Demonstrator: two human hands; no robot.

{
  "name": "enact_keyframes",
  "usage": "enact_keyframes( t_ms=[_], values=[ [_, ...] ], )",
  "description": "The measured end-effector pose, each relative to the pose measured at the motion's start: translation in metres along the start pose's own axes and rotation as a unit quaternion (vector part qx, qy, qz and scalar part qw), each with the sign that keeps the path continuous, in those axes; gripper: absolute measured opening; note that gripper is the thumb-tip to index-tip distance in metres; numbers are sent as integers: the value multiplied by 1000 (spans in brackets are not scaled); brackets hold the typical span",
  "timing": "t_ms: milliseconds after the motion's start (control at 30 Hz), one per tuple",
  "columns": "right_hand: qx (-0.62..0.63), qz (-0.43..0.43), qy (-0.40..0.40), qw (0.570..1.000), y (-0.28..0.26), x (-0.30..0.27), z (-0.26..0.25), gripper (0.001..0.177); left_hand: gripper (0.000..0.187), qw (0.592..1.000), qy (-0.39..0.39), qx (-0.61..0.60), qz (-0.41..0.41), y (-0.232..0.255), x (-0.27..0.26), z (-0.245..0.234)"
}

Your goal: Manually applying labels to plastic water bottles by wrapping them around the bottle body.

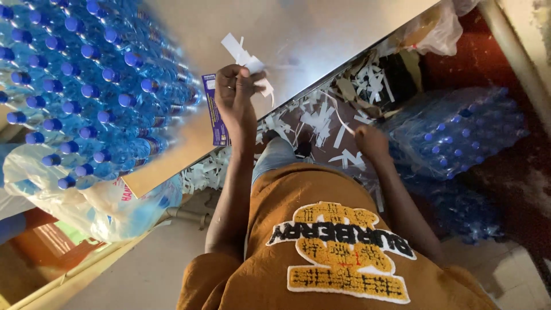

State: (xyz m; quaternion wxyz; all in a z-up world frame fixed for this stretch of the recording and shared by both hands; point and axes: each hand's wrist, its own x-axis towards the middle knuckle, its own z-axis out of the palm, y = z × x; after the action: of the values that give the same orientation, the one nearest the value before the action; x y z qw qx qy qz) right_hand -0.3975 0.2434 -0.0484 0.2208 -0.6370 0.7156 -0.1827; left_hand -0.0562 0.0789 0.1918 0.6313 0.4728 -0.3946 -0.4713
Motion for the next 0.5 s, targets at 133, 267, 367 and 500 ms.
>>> enact_keyframes(
  t_ms=[133,267,367,500],
  values=[
    [94,137,-261,951,-83,40,-55,77,25,994,-77,66,48,-33,-7,6],
    [545,161,-149,809,-172,82,-62,56,41,978,-87,152,112,-88,-30,29],
    [507,107,-41,854,-208,109,-59,43,42,967,-125,188,114,-111,-33,39],
    [418,122,129,891,-177,128,-33,26,76,959,-213,182,37,-113,4,38]
  ],
)
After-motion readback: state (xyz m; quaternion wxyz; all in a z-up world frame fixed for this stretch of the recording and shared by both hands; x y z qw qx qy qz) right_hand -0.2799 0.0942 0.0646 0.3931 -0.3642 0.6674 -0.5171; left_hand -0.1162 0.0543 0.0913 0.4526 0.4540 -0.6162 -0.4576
